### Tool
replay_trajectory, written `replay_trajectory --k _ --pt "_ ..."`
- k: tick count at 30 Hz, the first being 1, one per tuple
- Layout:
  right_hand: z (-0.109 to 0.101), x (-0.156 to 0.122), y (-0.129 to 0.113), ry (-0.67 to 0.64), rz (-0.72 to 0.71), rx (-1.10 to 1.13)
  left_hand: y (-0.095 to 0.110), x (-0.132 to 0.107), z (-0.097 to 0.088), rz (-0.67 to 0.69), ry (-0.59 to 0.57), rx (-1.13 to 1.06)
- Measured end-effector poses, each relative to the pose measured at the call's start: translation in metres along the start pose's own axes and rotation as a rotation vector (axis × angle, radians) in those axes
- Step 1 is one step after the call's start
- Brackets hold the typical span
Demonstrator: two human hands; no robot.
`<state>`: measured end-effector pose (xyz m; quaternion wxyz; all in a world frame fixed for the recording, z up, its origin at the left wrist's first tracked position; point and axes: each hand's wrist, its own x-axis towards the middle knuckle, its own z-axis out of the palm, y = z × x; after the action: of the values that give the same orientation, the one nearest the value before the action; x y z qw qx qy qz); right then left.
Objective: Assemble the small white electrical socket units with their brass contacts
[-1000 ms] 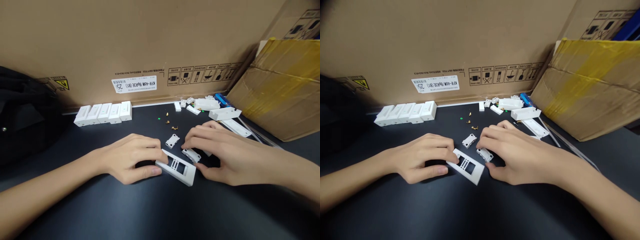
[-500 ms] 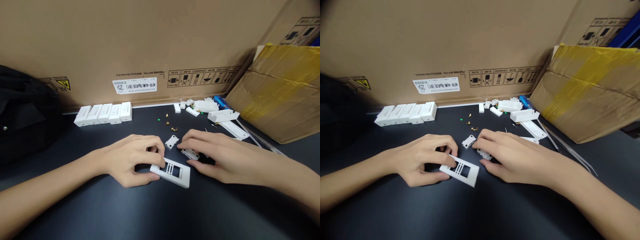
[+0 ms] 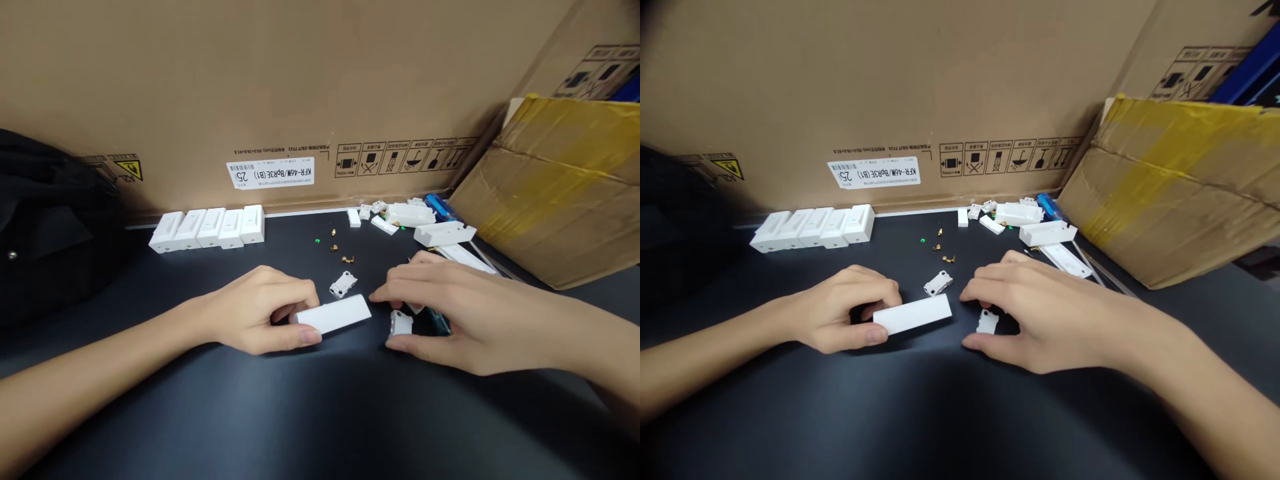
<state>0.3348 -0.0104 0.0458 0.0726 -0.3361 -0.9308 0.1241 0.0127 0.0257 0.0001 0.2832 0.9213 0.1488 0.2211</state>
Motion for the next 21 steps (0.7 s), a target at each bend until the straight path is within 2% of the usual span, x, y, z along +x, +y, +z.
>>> replay_trajectory --k 6,11,13,21 --pt "-0.001 0.001 0.011 0.043 0.011 -0.069 0.001 0.001 -0.004 -0.063 0.032 -0.143" --pt "-0.007 0.001 0.017 0.048 0.039 -0.035 -0.008 0.002 -0.008 -0.329 0.218 -0.564" --pt "-0.007 0.0 0.019 0.045 0.038 -0.022 -0.013 0.004 -0.008 -0.374 0.269 -0.664" --pt "-0.003 -0.002 0.027 -0.049 0.116 -0.019 -0.023 0.009 -0.008 -0.44 0.324 -0.743"
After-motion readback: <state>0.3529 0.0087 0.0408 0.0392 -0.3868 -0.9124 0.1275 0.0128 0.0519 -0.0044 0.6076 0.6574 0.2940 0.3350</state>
